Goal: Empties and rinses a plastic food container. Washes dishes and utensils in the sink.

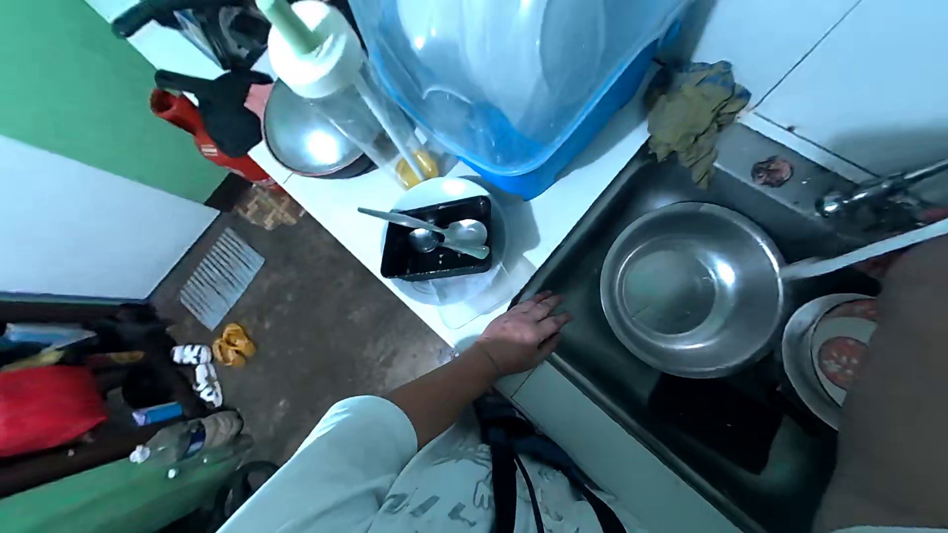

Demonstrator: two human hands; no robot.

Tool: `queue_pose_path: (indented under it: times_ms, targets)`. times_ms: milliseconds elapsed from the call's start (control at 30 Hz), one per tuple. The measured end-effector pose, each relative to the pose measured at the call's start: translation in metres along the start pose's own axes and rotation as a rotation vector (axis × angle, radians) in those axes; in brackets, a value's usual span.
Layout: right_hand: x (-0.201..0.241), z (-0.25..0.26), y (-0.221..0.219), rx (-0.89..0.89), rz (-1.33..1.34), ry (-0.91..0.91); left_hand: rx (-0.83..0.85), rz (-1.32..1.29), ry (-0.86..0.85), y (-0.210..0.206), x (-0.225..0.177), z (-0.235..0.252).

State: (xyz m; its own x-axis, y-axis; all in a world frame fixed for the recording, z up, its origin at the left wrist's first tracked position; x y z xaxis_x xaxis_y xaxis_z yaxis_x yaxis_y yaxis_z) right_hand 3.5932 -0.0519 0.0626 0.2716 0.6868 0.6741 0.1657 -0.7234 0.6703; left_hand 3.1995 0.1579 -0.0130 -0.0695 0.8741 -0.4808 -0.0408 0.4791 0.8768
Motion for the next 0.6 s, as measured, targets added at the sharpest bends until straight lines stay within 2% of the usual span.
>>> queue_pose_path:
  times_ms: [67,100,167,300,367,433,600]
  targets:
    - [-0.028,0.021,-0.012,-0.01,0.158,0.12,-0.013,-0.021,0.001,0.001,0.0,0.0]
    - [-0.037,0.014,-0.02,-0.001,0.269,0.131,-0.023,-0.026,-0.001,0.003,0.0,0.0]
    - [-0.056,-0.019,-0.047,0.113,0.513,0.017,-0.041,-0.032,-0.014,0.005,-0.001,0.001]
    - [-0.086,-0.072,-0.122,0.423,0.822,-0.241,0.018,-0.061,0.006,0.006,-0.004,0.002]
    - [-0.088,-0.08,-0.141,0.494,0.858,-0.287,0.057,-0.075,0.032,0.004,-0.004,0.002]
    - [-0.077,-0.081,-0.144,0.526,0.84,-0.26,0.096,-0.08,0.056,0.001,-0.003,0.003]
    - [-0.053,-0.088,-0.11,0.452,0.66,-0.139,0.104,-0.081,0.075,0.0,-0.004,0.003]
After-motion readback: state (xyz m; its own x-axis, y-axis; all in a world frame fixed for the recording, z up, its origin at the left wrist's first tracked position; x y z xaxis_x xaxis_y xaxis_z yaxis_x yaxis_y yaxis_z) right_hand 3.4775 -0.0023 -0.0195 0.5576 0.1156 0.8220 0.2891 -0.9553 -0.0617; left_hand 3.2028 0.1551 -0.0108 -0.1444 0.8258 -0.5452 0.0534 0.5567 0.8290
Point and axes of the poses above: each hand's wrist, its own z-axis towards the middle knuckle, its own y-axis out of the back of the hand, x = y × z, the point moved 9 cm from there along z, towards the middle knuckle, and after that the axes turned 6 degrees about -y, right-handed, at the moved point
